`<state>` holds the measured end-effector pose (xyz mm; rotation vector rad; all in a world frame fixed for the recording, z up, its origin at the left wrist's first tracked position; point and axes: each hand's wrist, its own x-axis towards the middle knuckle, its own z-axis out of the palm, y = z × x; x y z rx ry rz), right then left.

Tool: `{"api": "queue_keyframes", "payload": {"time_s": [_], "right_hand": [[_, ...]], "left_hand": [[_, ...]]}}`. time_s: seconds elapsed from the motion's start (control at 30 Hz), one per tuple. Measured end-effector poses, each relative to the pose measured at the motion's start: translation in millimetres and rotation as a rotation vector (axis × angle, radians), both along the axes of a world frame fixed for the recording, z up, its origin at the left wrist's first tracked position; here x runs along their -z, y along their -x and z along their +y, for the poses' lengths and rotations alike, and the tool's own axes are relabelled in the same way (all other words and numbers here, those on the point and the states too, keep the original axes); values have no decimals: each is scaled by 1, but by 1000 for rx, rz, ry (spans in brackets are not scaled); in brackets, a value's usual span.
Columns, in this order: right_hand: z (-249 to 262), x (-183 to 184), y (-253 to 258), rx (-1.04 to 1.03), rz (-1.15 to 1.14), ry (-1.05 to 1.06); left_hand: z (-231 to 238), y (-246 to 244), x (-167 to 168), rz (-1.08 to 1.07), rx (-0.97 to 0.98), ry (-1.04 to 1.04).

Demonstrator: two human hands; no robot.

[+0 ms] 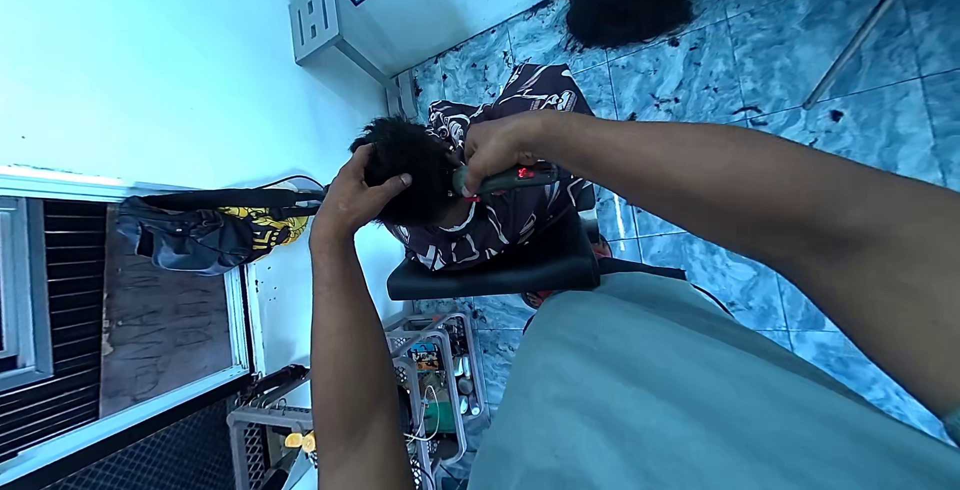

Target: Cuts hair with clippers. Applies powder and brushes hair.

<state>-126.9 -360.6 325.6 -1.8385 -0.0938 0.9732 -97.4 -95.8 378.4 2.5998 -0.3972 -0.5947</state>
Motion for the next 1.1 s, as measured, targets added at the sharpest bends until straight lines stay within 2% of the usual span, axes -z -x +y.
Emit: {"api": "queue_keyframes", "payload": {"time_s": [0.1, 0.17, 0.23, 0.27, 0.33, 0.37, 0.4, 0.47, 0.5, 0.57, 0.6, 0.63, 0.73, 0.77, 0.8, 0.9, 0.97, 1.0, 1.03, 1.1], "right_hand": [[0, -8, -11, 79, 57, -202], [-3, -12, -8, 73, 60, -261], [-35, 3, 18, 93, 66, -314], [-61, 22, 41, 162, 94, -420], [-119, 71, 104, 505, 172, -574], [-143, 92, 143, 765, 202, -499], [-162, 109, 181, 1024, 219, -317], [-190, 135, 252, 1331, 212, 21], [-202, 141, 283, 1418, 235, 77], [-220, 148, 325, 1586, 287, 55], [-225, 147, 341, 1672, 297, 10], [-228, 144, 347, 1752, 294, -45], [-224, 132, 348, 1883, 272, -206], [-222, 128, 345, 1891, 263, -241], [-220, 125, 343, 1884, 251, -269], [-217, 126, 345, 1827, 240, -308], [-213, 129, 350, 1811, 272, -300], [-211, 132, 351, 1813, 294, -305], [-209, 134, 352, 1819, 318, -313], [-207, 134, 355, 1829, 359, -335]], "left_hand": [[-1, -3, 2, 10, 13, -4], [3, 2, 2, -10, 17, 49], [21, 22, 2, -103, -82, 262], [39, 40, 7, -214, -211, 422], [70, 83, 36, -590, -608, 666], [74, 106, 54, -759, -813, 624], [72, 130, 75, -809, -920, 471], [50, 179, 117, -609, -798, 144], [29, 192, 135, -488, -708, 72], [-28, 197, 148, -234, -678, 106], [-62, 200, 141, -78, -651, 193], [-96, 203, 129, 30, -527, 302], [-158, 215, 99, 186, 179, 875], [-162, 214, 94, 162, 251, 974], [-159, 215, 96, 88, 153, 1003], [-134, 206, 128, -239, -455, 875], [-137, 177, 150, -444, -652, 833], [-147, 156, 157, -466, -700, 863], [-158, 137, 161, -381, -720, 919], [-178, 117, 163, 49, -595, 1052]]}}
